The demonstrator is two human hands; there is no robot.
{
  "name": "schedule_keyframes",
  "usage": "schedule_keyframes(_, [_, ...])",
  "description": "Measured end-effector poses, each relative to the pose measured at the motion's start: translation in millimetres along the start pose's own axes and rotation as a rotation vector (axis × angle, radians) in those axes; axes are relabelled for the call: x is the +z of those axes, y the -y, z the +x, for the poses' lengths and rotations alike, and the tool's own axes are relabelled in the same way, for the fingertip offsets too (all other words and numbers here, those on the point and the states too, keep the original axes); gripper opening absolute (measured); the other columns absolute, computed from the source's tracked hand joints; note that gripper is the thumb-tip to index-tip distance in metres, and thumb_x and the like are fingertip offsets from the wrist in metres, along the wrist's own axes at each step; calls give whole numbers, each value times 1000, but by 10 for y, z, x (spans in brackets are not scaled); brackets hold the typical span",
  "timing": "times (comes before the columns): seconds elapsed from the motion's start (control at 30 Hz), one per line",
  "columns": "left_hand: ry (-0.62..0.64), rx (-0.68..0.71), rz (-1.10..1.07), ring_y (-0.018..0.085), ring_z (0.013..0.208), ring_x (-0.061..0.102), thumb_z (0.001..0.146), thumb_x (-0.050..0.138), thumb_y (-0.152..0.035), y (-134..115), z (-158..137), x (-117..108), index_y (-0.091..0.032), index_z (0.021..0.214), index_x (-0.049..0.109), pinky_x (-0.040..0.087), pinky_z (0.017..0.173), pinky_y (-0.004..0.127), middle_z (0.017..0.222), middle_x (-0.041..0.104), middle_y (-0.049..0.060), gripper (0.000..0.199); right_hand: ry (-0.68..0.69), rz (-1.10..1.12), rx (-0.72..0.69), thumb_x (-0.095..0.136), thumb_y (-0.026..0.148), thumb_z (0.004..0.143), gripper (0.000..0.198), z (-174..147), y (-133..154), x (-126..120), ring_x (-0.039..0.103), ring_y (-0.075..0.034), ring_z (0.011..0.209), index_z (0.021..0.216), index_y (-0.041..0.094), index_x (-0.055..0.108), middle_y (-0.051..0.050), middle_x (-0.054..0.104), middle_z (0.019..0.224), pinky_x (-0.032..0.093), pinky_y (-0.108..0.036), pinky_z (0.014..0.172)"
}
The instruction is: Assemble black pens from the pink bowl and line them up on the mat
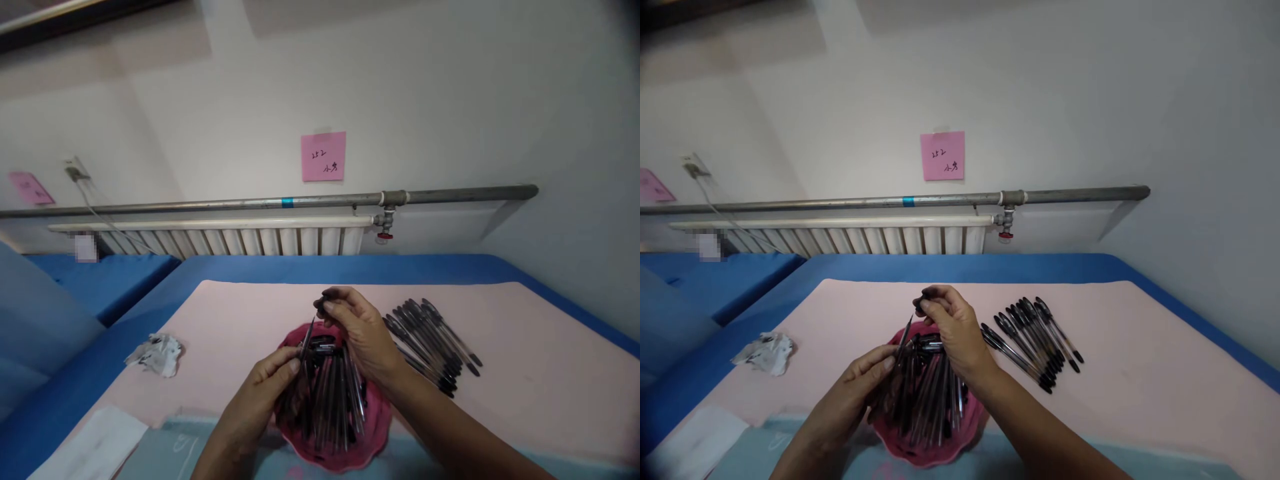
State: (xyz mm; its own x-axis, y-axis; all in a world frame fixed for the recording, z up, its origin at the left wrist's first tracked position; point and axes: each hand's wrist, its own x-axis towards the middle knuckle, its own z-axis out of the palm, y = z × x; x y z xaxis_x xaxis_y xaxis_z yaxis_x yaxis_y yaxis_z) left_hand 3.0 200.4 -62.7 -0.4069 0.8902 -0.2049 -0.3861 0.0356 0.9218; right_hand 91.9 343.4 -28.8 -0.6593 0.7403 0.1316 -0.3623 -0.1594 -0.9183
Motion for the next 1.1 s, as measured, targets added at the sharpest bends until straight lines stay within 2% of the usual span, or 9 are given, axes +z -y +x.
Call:
schedule_keyframes(0.13, [24, -10, 4, 14, 73, 59, 78, 65, -32, 20, 17, -9, -21, 104, 68, 44, 69, 25, 82, 67, 5, 29, 42, -51, 42, 67, 28, 69, 22, -23, -15, 4, 58, -12, 70, 88, 19, 61, 0, 66, 79, 44, -25, 66])
schedule_keyframes(0.33, [9, 15, -67, 14, 74, 58, 78, 65, -31, 43, 23, 23, -19, 102, 68, 44, 71, 25, 85, 67, 6, 27, 75, -64, 81, 70, 27, 66, 24, -56, -72, 12, 60, -13, 74, 86, 20, 60, 1, 65, 80, 44, -25, 66])
schedule_keyframes(0.47, [-42, 11, -59, 10, 63, 53, 77, 65, -32, 67, 27, 59, -16, 99, 67, 40, 57, 19, 74, 63, 3, 27, 79, -60, 111, 72, 27, 63, 28, -46, -111, -3, 59, -12, 70, 88, 20, 60, 3, 64, 75, 43, -24, 64])
schedule_keyframes(0.63, [-66, 11, -44, 4, 42, 35, 80, 61, -38, 116, 64, 125, -15, 101, 63, 25, 40, 17, 52, 46, -5, 31, 54, -15, 153, 74, 27, 61, 30, -31, -175, -18, 56, -11, 64, 86, 18, 61, 3, 63, 71, 42, -24, 62])
schedule_keyframes(0.87, [-149, 6, -69, 3, 40, 35, 78, 61, -42, 170, 85, 187, -16, 96, 59, 23, 39, 15, 55, 45, -7, 31, 76, 70, 180, 73, 26, 64, 35, -46, -254, 5, 54, -10, 58, 96, 20, 62, 5, 59, 64, 41, -24, 60])
schedule_keyframes(0.97, [-149, 11, -81, 3, 42, 37, 78, 61, -42, 167, 81, 193, -16, 91, 58, 25, 40, 15, 56, 45, -7, 29, 86, 88, 194, 73, 26, 64, 33, -55, -272, 10, 55, -11, 59, 94, 19, 61, 5, 59, 64, 41, -24, 60])
schedule_keyframes(1.1, [-147, 32, -71, 3, 41, 34, 79, 61, -42, 167, 87, 199, -16, 85, 57, 23, 38, 15, 54, 43, -7, 27, 102, 53, 198, 72, 25, 66, 42, -63, -285, 3, 55, -11, 59, 104, 19, 57, 6, 59, 62, 40, -25, 61])
